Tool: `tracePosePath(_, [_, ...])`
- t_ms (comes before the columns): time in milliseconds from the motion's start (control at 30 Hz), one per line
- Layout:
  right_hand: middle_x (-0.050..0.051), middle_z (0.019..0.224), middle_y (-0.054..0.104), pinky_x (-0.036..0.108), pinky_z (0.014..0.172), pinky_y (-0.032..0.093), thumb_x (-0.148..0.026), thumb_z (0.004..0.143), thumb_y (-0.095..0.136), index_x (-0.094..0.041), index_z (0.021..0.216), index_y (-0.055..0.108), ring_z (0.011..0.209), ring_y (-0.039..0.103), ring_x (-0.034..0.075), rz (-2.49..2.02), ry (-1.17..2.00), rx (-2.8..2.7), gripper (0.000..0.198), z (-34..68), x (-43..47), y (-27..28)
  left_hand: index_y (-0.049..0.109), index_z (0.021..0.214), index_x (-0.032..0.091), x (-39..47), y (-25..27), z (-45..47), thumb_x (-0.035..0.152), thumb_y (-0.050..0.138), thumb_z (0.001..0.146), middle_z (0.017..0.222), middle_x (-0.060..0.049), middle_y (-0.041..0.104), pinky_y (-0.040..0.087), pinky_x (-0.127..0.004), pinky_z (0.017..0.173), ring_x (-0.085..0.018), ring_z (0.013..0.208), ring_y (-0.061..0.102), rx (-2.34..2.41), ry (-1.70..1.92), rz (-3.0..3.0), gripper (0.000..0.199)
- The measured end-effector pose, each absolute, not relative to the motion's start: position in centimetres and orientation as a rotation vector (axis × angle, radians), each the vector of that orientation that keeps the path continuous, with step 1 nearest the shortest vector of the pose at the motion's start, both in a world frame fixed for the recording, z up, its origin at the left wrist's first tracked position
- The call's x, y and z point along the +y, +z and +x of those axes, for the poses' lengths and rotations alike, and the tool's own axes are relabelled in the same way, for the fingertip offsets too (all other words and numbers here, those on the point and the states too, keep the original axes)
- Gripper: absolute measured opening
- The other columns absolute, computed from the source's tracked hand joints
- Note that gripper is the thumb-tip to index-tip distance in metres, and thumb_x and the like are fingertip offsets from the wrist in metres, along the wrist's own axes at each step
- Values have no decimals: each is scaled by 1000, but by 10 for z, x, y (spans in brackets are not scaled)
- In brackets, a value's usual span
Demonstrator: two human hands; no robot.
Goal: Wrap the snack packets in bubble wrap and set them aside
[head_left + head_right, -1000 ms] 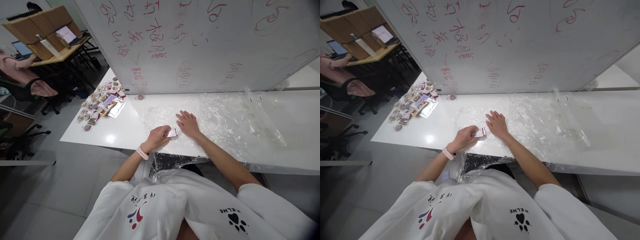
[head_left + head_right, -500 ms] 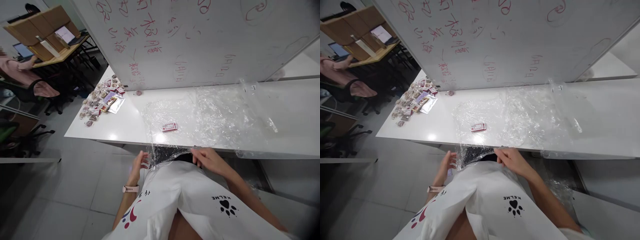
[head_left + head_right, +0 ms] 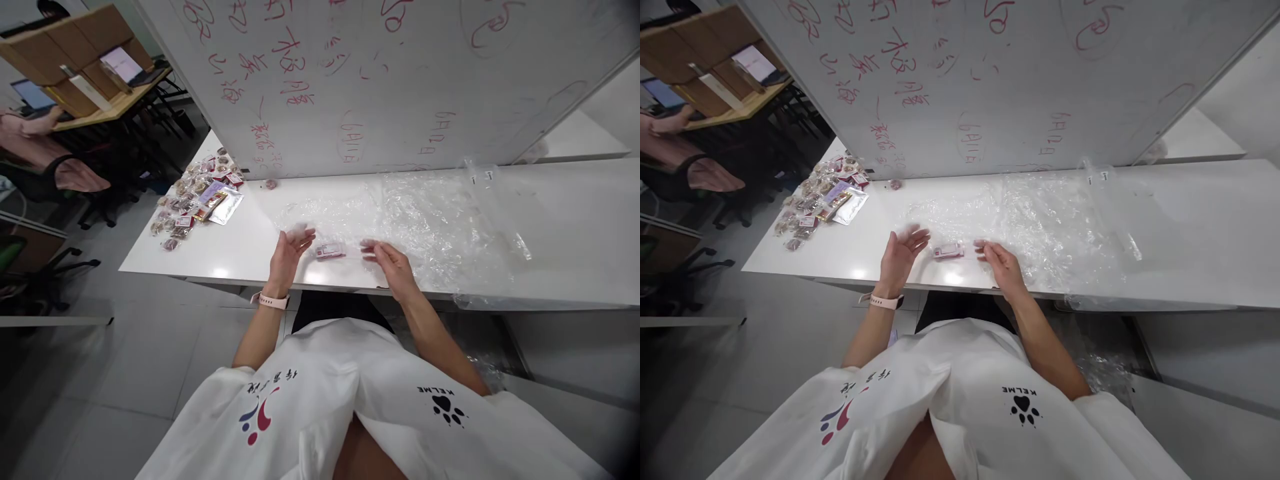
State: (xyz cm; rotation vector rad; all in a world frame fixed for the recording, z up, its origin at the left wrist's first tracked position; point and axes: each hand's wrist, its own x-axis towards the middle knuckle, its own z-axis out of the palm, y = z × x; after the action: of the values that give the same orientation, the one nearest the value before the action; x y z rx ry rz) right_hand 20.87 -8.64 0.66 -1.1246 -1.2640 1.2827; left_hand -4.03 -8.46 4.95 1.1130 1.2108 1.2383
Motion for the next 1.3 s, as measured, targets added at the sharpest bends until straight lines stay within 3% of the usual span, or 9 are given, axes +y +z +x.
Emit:
tracePosePath(100, [7,133,64,47,108,45,-60,94,49,-28,131,60,124,58,24,-1217,1211,-1402,50,202,-71,3,36,150,32,-85,26,-24,70,14,96,152,-7,47,38,-44,116,-22,142,43,1286,1260,1164,69])
tracePosePath(300, [7,131,65,50,108,43,-53,99,35,-27,140,53,126,56,26,-1444,1034,-1627,52,183,-66,-19,12,157,37,-107,-8,5,61,23,101,162,-7,30,36,-41,118,-21,150,29,1430,1146,1325,62])
tracePosePath(533, [9,130,64,44,101,49,-40,98,38,-25,134,50,121,60,23,-1324,1029,-1755,41,181,-60,-26,35,150,26,-93,-10,-8,45,67,86,150,-15,44,40,-49,111,-32,136,46,1479,1008,1674,74])
tracePosePath(667, [7,116,66,40,91,53,-36,92,49,-25,119,52,103,66,21,-1252,1065,-1794,29,187,-58,-24,46,142,26,-84,-21,-18,36,65,89,138,-13,54,45,-46,105,-28,126,51,1475,1004,1900,58])
tracePosePath(800, [8,126,60,41,92,52,-34,87,59,-27,131,50,105,62,23,-1136,951,-2123,45,194,-52,-15,58,127,23,-79,-29,-21,32,62,91,124,-12,60,45,-45,101,-27,117,52,1524,982,2114,37])
tracePosePath(867, [10,128,56,42,89,52,-35,89,58,-28,139,47,109,59,26,-1125,850,-2299,52,194,-46,-10,59,126,23,-76,-31,-22,34,65,90,121,-12,61,44,-46,99,-28,113,53,1577,941,2176,38])
tracePosePath(1000, [12,122,56,40,80,52,-39,94,54,-25,136,53,107,57,29,-1235,597,-2550,44,190,-32,-3,62,123,25,-67,-31,-27,43,72,84,116,-10,65,42,-46,92,-30,108,53,1683,814,2217,43])
tracePosePath(1133, [13,122,58,44,90,48,-45,96,52,-21,126,60,109,54,30,-1251,431,-2585,39,188,-25,-3,63,118,23,-62,-26,-33,46,71,84,106,-9,68,41,-44,87,-29,101,55,1699,801,2133,41])
tracePosePath(1300, [11,126,58,43,92,44,-57,95,50,-22,122,62,112,52,29,-1206,447,-2479,46,187,-36,-15,63,112,23,-75,-23,-31,47,73,83,103,-7,69,39,-42,91,-26,100,56,1730,829,2074,39])
